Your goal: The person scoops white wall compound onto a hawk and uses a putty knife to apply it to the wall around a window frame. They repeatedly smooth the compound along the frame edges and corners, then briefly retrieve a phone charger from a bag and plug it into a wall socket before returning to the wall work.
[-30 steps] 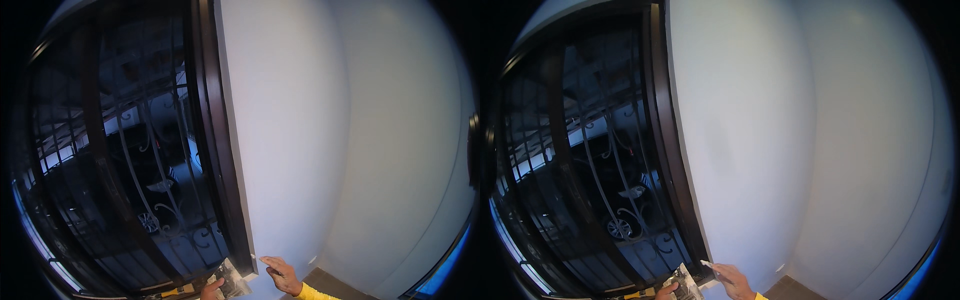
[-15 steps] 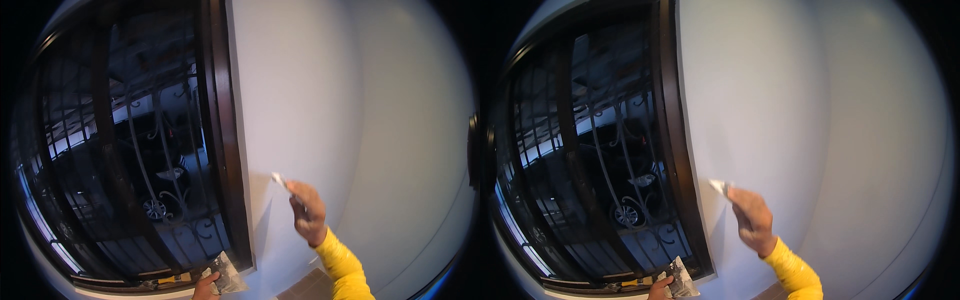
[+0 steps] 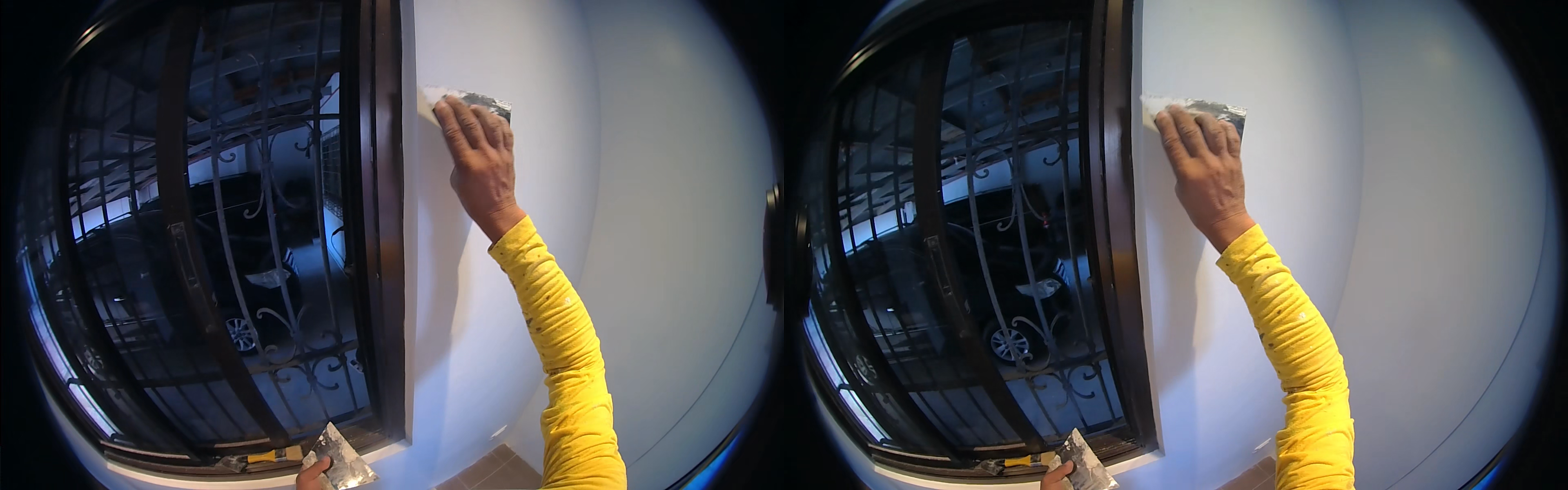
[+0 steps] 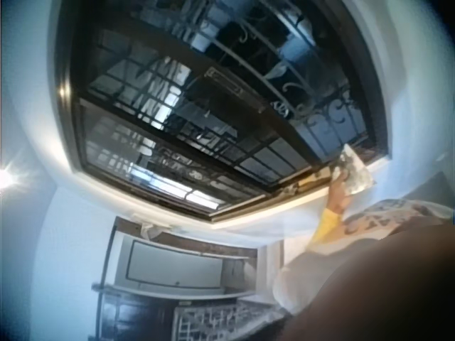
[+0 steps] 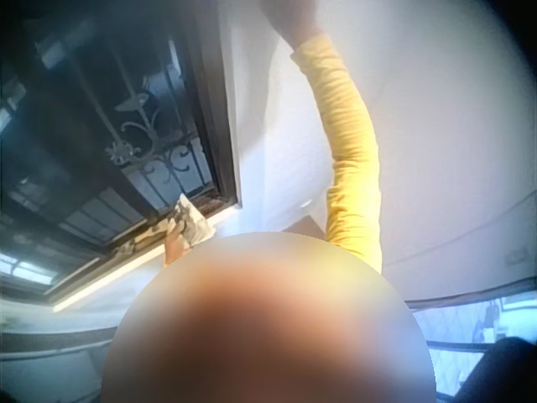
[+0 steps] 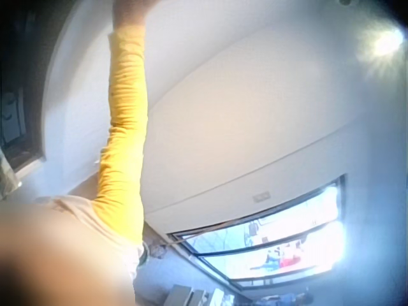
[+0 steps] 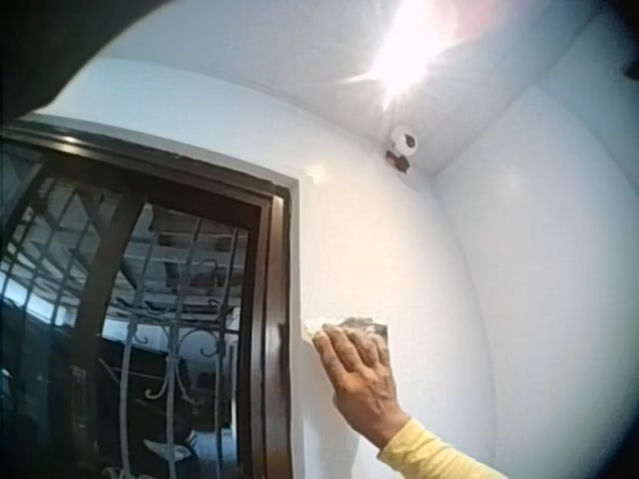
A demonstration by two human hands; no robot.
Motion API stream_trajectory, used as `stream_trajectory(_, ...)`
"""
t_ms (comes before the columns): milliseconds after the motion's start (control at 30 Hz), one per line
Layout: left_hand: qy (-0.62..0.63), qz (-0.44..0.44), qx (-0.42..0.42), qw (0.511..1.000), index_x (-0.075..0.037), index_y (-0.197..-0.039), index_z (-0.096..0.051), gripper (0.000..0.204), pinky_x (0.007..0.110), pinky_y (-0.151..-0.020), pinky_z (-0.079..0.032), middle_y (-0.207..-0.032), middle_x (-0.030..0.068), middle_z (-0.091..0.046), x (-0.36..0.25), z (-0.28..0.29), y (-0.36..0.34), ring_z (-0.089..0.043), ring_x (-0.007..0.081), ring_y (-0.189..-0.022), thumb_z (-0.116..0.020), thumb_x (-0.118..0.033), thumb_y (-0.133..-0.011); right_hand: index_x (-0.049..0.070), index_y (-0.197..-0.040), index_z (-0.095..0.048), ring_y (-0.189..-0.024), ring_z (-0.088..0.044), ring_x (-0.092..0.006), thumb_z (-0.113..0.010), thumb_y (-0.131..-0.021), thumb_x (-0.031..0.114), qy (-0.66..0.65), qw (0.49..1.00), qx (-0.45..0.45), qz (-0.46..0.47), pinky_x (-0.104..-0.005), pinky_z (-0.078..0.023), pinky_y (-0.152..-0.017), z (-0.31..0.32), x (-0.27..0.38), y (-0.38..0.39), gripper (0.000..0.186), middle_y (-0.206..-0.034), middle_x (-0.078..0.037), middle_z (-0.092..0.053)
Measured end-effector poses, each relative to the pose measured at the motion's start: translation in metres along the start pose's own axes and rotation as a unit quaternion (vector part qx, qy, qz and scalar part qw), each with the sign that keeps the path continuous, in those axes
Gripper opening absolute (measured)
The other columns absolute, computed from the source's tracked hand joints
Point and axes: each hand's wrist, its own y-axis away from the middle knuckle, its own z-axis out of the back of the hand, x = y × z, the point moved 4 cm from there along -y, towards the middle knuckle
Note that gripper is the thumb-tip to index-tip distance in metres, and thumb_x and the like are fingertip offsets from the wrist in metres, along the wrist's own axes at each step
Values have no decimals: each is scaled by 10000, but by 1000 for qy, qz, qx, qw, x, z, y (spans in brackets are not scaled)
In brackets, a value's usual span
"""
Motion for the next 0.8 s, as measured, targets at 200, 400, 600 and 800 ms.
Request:
stream_trajectory(200, -24, -26, -35, 999, -31, -1427, -520, 419, 379, -972, -543, -1275, 73, -655, -1, -1, 1, -659, 207, -1072, -542, -47, -1009, 142, -1498, -503, -1429, -443, -299, -638, -816, -122, -157, 981, 43, 102, -539, -255, -1245, 36, 60, 60, 743, -1538, -95, -500)
stream_trajectory(400, -28, -14, -7, 999, -28, -1415, -524, 423, 340, -944, -540, -1256, 63, -656, -1, -11, -8, -656, 187, -1060, -565, -31, -994, 57, -1380, -583, -1187, -605, -354, -561, -831, -108, -214, 976, 41, -29, -476, -405, -1082, 36, -7, -3, 574, -1348, -173, -632)
stream_trajectory(600, -19, 9, 18, 1000, -18, -1388, -541, 413, 298, -877, -542, -1181, 60, -669, 7, -5, -25, -657, 168, -1018, -596, -37, -978, 79, -1299, -640, -1023, -661, -311, -642, -921, -32, -182, 981, 64, 20, -409, -481, -946, 20, -21, -31, 394, -1237, -119, -708)
stream_trajectory(800, 25, 34, 29, 999, -6, -1371, -555, 401, 298, -917, -547, -1190, 74, -674, 8, -7, -22, -667, 175, -1050, -586, 5, -971, 155, -1283, -681, -1216, -654, -289, -680, -880, -33, -159, 972, 175, 7, -525, -394, -1130, 59, 21, 43, 445, -1301, -81, -699)
